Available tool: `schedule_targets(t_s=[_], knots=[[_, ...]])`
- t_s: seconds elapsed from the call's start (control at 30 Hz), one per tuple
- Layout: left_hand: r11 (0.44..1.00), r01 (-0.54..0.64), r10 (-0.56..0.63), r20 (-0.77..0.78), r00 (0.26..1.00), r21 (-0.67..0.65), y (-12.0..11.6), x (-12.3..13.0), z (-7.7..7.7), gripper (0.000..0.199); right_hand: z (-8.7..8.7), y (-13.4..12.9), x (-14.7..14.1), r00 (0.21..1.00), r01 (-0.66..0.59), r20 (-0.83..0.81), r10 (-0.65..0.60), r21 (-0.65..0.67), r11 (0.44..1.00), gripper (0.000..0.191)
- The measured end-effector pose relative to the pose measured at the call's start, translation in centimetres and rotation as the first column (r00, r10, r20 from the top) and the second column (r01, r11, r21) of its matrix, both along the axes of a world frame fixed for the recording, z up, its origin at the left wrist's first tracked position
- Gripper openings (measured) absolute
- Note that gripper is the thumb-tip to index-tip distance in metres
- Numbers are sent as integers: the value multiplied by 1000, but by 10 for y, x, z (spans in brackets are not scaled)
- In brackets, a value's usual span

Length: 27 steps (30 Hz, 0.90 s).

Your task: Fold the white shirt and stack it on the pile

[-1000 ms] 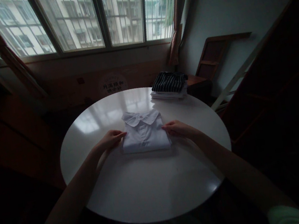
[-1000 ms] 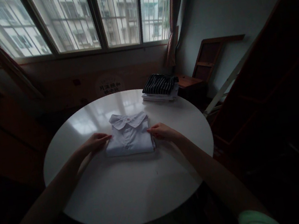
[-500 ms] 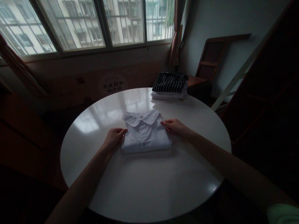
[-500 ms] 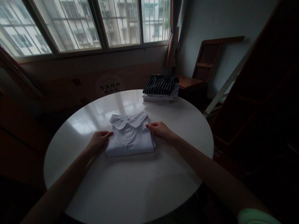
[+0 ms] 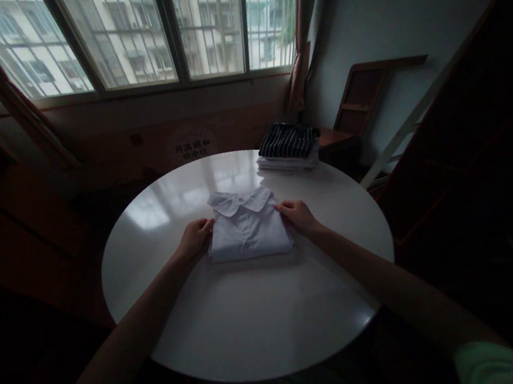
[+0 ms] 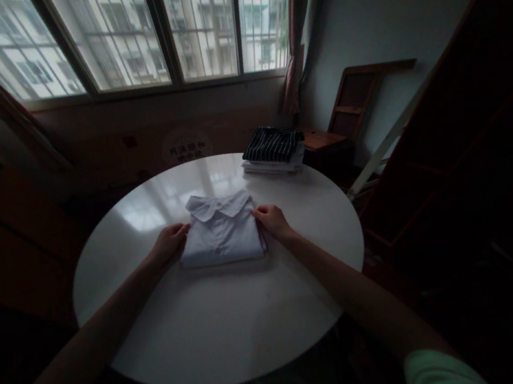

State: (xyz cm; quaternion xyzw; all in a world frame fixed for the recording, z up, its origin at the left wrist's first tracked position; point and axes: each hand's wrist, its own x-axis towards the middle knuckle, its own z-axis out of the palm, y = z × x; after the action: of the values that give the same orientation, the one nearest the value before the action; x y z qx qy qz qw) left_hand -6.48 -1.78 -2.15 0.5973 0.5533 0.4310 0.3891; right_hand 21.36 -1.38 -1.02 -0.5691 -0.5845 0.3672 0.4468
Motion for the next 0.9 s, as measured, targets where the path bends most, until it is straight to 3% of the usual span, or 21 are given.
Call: schedule_targets(t_s=[0.17,0.47,0.6,0.7,0.9], knots=[[998,37,-29,145,989,-48,-1,1,-3,32,0,1,-3,955,-124,-282,89,-108,986,29],[997,7,22,343,939,-83,0,9,-3,29,7,-1,-7,896,-97,-444,-18,-234,967,13],[987,79,-3,466,885,-143,-8,12,6,32,11,-6,-4,880,-220,-469,82,-247,944,9],[982,104,-21,457,889,-156,-12,14,13,36,12,-9,-3,871,-293,-468,151,-248,923,6],[992,-4,47,347,937,-123,-13,17,17,32,7,-7,-5,858,-285,-496,130,-249,926,6]])
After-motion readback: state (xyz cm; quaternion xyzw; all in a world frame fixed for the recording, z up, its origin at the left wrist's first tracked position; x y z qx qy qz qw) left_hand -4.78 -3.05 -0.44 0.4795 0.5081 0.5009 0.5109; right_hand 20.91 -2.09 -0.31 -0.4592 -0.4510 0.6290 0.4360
